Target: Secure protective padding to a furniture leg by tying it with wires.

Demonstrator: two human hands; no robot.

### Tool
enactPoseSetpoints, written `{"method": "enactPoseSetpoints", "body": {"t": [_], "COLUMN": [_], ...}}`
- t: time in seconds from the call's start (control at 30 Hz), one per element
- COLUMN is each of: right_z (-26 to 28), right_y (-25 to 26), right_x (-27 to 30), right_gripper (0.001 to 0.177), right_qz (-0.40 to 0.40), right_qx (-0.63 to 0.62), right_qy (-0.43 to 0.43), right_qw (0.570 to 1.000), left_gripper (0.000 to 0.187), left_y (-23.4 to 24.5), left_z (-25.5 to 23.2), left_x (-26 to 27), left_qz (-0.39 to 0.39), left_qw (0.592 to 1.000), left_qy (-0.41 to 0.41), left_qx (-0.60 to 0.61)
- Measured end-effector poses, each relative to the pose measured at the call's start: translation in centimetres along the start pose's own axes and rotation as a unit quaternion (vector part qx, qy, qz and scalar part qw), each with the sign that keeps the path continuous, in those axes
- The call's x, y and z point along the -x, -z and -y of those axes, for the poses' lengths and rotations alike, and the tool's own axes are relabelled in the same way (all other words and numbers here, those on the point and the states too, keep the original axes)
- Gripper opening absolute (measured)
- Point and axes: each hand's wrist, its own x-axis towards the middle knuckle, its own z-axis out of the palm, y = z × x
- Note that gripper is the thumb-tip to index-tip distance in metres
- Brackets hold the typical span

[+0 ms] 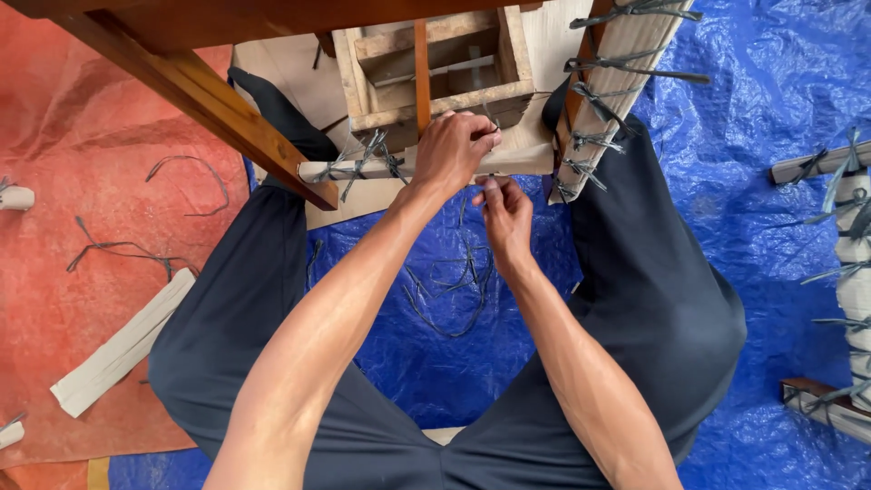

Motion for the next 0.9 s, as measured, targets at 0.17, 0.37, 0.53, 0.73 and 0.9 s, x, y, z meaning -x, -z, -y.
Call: {"method": "enactPoseSetpoints", "body": {"t": [0.17, 0.37, 0.53, 0.73, 0.9], "right_z": [4.4, 10.3, 12.1, 13.3, -0.3], "right_y": [-1.8, -2.4, -3.3, -3.8, 1.0], "right_x": [3.9, 0.8, -5.0, -1.7, 1.7], "right_gripper": [0.024, 0.024, 0.027, 0.028, 0.026], "right_qz": [-0.033, -0.022, 0.044, 0.009, -0.190], "right_qx": [0.071, 0.180, 0.230, 0.145, 0.016], "right_qy": [0.065, 0.165, 0.182, 0.103, 0.224], "right_qw": [0.995, 0.969, 0.955, 0.984, 0.956], "left_gripper": [0.020, 0.011, 0.011, 0.019, 0.021], "left_y": [1.3, 1.1, 0.3, -1.5, -2.7], "left_z": [-0.2, 1.5, 0.9, 0.8, 1.7], "left_x": [2.6, 5.5, 5.9, 3.3, 1.3], "left_qz": [-0.029, -0.042, -0.093, -0.019, 0.030], "left_qw": [0.994, 0.978, 0.945, 0.994, 0.997], "left_qy": [-0.090, -0.205, -0.311, -0.103, -0.069], "left_qx": [0.049, -0.016, -0.049, -0.018, 0.008]}}
